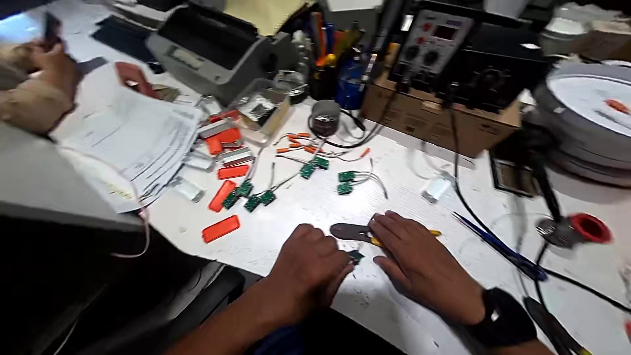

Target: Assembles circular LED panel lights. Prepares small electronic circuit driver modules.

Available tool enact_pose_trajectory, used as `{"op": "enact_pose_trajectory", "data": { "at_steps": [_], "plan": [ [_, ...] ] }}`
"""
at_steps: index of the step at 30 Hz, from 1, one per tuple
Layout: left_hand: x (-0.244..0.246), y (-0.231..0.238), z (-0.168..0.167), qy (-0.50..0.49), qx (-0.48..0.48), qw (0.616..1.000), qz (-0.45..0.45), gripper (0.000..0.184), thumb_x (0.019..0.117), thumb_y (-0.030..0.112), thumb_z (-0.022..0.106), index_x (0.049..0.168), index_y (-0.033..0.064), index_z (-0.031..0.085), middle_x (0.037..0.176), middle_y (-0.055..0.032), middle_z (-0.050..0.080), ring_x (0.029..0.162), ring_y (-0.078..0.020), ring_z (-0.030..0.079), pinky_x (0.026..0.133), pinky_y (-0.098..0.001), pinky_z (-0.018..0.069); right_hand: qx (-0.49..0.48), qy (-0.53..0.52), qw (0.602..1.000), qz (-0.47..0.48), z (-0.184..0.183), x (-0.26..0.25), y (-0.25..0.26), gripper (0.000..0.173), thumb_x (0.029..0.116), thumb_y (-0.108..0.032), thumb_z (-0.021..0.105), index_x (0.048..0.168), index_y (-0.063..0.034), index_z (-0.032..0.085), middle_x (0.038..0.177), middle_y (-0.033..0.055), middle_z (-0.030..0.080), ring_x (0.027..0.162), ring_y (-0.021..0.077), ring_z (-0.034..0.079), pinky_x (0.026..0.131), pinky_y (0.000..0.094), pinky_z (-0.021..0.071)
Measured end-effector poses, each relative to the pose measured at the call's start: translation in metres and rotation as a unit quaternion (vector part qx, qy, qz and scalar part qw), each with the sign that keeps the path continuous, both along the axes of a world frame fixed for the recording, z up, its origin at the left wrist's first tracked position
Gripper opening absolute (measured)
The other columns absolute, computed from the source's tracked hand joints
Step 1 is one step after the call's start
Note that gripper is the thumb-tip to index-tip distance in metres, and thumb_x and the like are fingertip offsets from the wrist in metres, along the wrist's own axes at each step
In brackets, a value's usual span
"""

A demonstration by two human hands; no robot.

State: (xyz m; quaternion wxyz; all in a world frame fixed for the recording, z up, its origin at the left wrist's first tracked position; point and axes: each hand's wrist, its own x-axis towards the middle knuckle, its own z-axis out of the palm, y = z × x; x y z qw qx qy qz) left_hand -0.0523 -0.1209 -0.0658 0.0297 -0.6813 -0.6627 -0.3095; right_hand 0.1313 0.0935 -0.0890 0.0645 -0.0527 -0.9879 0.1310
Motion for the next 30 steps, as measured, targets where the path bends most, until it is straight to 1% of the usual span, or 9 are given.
{"op": "enact_pose_trajectory", "data": {
  "at_steps": [4, 6, 10, 12, 14, 16, 20, 24, 30],
  "plan": [
    [-0.005, 0.009, 0.029, -0.178, 0.139, 0.973, -0.055, 0.028, 0.1049, 0.026, 0.057, 0.091, 0.0069, 0.072, 0.079, -0.0037, 0.068, 0.081, -0.0139, 0.063, 0.085, -0.0325, 0.0485, 0.04, 0.07, 0.994, -0.071, -0.017, -0.001, 0.006, 0.045, 0.1053, -0.035, 0.045, 0.137, -0.0092, 0.064, 0.14, 0.0195, 0.062, 0.134, 0.0415, 0.055, 0.107, 0.0585, 0.0465],
    [-0.009, 0.008, 0.044, -0.298, 0.172, 0.935, -0.081, 0.027, 0.1056, 0.024, 0.059, 0.092, 0.0035, 0.07, 0.083, -0.0039, 0.069, 0.085, -0.0082, 0.065, 0.083, -0.0261, 0.052, -0.116, 0.15, 0.978, -0.086, -0.004, 0.0, 0.005, 0.047, 0.1041, -0.031, 0.047, 0.141, -0.0041, 0.059, 0.146, 0.0213, 0.056, 0.14, 0.0397, 0.049, 0.112, 0.0567, 0.0424],
    [-0.02, 0.011, 0.044, -0.427, 0.109, 0.893, -0.087, 0.026, 0.1047, 0.021, 0.061, 0.096, -0.001, 0.071, 0.085, 0.0006, 0.068, 0.077, 0.0032, 0.059, 0.069, -0.0145, 0.0497, -0.616, 0.136, 0.773, 0.06, 0.039, -0.006, -0.029, 0.085, 0.097, -0.067, 0.05, 0.16, -0.0127, 0.032, 0.147, 0.008, 0.058, 0.131, 0.0228, 0.058, 0.107, 0.0396, 0.0498],
    [-0.022, 0.013, 0.032, -0.433, 0.092, 0.893, -0.082, 0.023, 0.1041, 0.02, 0.061, 0.097, 0.0013, 0.072, 0.086, 0.0031, 0.069, 0.079, 0.0036, 0.06, 0.072, -0.015, 0.0513, -0.669, 0.098, 0.734, 0.067, 0.044, -0.006, -0.041, 0.066, 0.0998, -0.038, 0.063, 0.152, -0.004, 0.043, 0.123, 0.01, 0.071, 0.11, 0.0208, 0.07, 0.094, 0.0377, 0.0582],
    [-0.024, 0.008, 0.023, -0.436, 0.098, 0.891, -0.073, 0.02, 0.1042, 0.021, 0.062, 0.098, 0.0054, 0.073, 0.089, 0.005, 0.071, 0.08, 0.0025, 0.063, 0.074, -0.0171, 0.0538, -0.53, 0.1, 0.842, -0.024, 0.043, -0.003, -0.034, 0.036, 0.1049, -0.024, 0.058, 0.131, -0.0008, 0.065, 0.107, 0.0037, 0.075, 0.096, 0.0086, 0.071, 0.085, 0.0269, 0.0592],
    [-0.031, 0.0, 0.021, -0.439, 0.11, 0.89, -0.06, 0.018, 0.1042, 0.024, 0.062, 0.1, 0.0103, 0.073, 0.089, 0.0067, 0.071, 0.079, 0.0011, 0.064, 0.073, -0.0185, 0.0554, -0.259, 0.113, 0.947, -0.155, 0.029, -0.001, -0.006, 0.032, 0.1015, -0.016, 0.05, 0.12, -0.0044, 0.073, 0.114, 0.0068, 0.074, 0.108, 0.0139, 0.068, 0.095, 0.0364, 0.0559],
    [-0.047, -0.014, 0.02, -0.439, 0.134, 0.888, -0.035, 0.017, 0.1036, 0.03, 0.062, 0.101, 0.0181, 0.074, 0.091, 0.0086, 0.072, 0.08, -0.0019, 0.067, 0.073, -0.0195, 0.0572, 0.004, 0.063, 0.954, -0.294, 0.006, 0.002, 0.066, 0.035, 0.1007, -0.025, 0.058, 0.12, 0.0006, 0.071, 0.128, 0.0244, 0.064, 0.125, 0.0454, 0.056, 0.1, 0.0661, 0.045],
    [-0.059, -0.03, 0.02, -0.448, 0.149, 0.882, -0.014, 0.018, 0.1028, 0.031, 0.063, 0.103, 0.018, 0.075, 0.095, 0.0056, 0.073, 0.085, -0.0068, 0.069, 0.076, -0.0225, 0.0589, 0.056, 0.086, 0.967, -0.231, 0.013, 0.002, 0.065, 0.028, 0.1012, -0.023, 0.058, 0.1, 0.0, 0.073, 0.112, 0.0205, 0.069, 0.112, 0.0415, 0.062, 0.09, 0.0595, 0.0489],
    [-0.07, -0.047, 0.019, -0.474, 0.12, 0.872, -0.026, 0.02, 0.1028, 0.032, 0.063, 0.102, 0.0171, 0.075, 0.099, 0.0027, 0.074, 0.092, -0.0106, 0.07, 0.085, -0.0272, 0.0592, -0.087, 0.071, 0.99, 0.087, 0.021, 0.029, -0.032, 0.024, 0.1035, -0.018, 0.053, 0.103, -0.0046, 0.072, 0.118, 0.0154, 0.07, 0.117, 0.0298, 0.065, 0.097, 0.0434, 0.0556]
  ]
}}
